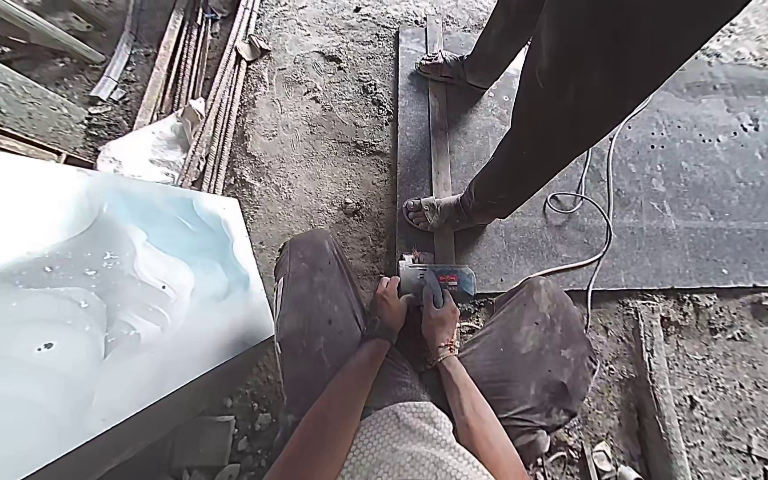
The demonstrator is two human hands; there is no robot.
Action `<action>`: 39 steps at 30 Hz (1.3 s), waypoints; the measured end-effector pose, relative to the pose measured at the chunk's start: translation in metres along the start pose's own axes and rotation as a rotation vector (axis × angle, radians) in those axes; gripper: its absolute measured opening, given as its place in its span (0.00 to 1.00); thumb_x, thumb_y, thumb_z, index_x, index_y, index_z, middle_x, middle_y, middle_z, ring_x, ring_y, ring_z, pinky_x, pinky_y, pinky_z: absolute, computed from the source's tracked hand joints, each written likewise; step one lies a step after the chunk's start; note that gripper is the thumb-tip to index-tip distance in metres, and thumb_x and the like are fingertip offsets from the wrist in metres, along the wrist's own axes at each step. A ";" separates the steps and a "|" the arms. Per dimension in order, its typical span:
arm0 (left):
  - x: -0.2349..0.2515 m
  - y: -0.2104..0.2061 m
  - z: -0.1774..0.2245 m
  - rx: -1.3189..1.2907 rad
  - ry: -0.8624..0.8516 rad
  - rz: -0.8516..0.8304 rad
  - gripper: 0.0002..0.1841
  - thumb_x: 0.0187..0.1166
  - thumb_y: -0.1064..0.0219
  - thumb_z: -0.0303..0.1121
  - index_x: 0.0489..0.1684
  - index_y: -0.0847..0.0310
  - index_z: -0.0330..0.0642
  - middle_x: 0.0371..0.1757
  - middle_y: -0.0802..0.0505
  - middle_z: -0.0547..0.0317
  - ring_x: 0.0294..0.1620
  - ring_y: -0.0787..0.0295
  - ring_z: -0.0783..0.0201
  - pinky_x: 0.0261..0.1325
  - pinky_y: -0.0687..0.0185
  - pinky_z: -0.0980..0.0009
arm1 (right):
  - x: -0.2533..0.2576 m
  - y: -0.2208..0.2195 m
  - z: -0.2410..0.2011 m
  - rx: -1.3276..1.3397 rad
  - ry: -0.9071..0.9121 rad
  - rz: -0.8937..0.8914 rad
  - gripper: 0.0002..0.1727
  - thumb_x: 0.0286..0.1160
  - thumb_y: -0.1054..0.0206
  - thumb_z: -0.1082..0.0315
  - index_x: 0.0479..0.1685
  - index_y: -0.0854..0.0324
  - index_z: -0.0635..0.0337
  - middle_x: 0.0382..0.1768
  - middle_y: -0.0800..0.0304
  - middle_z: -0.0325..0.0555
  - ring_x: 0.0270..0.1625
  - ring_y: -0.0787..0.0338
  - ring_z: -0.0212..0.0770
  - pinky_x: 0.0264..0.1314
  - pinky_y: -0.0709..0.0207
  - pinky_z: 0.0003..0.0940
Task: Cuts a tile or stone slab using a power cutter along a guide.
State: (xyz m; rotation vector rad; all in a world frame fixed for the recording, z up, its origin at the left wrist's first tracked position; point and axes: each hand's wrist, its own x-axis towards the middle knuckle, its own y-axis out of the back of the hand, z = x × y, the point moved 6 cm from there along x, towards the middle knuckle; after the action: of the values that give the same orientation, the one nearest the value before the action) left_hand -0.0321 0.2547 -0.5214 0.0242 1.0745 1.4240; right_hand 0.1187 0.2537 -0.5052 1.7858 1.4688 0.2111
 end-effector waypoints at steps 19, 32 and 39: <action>0.012 0.005 0.005 0.010 0.014 0.005 0.29 0.75 0.23 0.39 0.74 0.21 0.35 0.72 0.15 0.38 0.74 0.17 0.45 0.79 0.24 0.53 | 0.011 -0.005 -0.005 -0.008 -0.026 0.005 0.23 0.79 0.32 0.46 0.41 0.11 0.61 0.26 0.10 0.48 0.32 0.10 0.48 0.41 0.19 0.55; 0.019 0.008 0.008 0.007 0.011 0.007 0.29 0.75 0.23 0.39 0.74 0.21 0.35 0.72 0.15 0.38 0.74 0.17 0.46 0.79 0.25 0.53 | 0.018 -0.007 -0.011 -0.015 -0.028 0.018 0.22 0.80 0.32 0.47 0.42 0.10 0.60 0.27 0.09 0.48 0.33 0.08 0.48 0.42 0.18 0.55; 0.024 0.010 0.010 0.011 0.009 0.011 0.30 0.74 0.23 0.39 0.74 0.21 0.35 0.72 0.15 0.38 0.75 0.18 0.45 0.80 0.25 0.53 | 0.022 -0.008 -0.013 -0.010 -0.028 0.013 0.23 0.79 0.31 0.47 0.42 0.10 0.61 0.26 0.09 0.49 0.32 0.09 0.48 0.42 0.18 0.55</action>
State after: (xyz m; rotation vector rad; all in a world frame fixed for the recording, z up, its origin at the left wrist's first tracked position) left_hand -0.0392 0.2816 -0.5240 0.0318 1.0913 1.4289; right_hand 0.1116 0.2797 -0.5094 1.7837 1.4346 0.1989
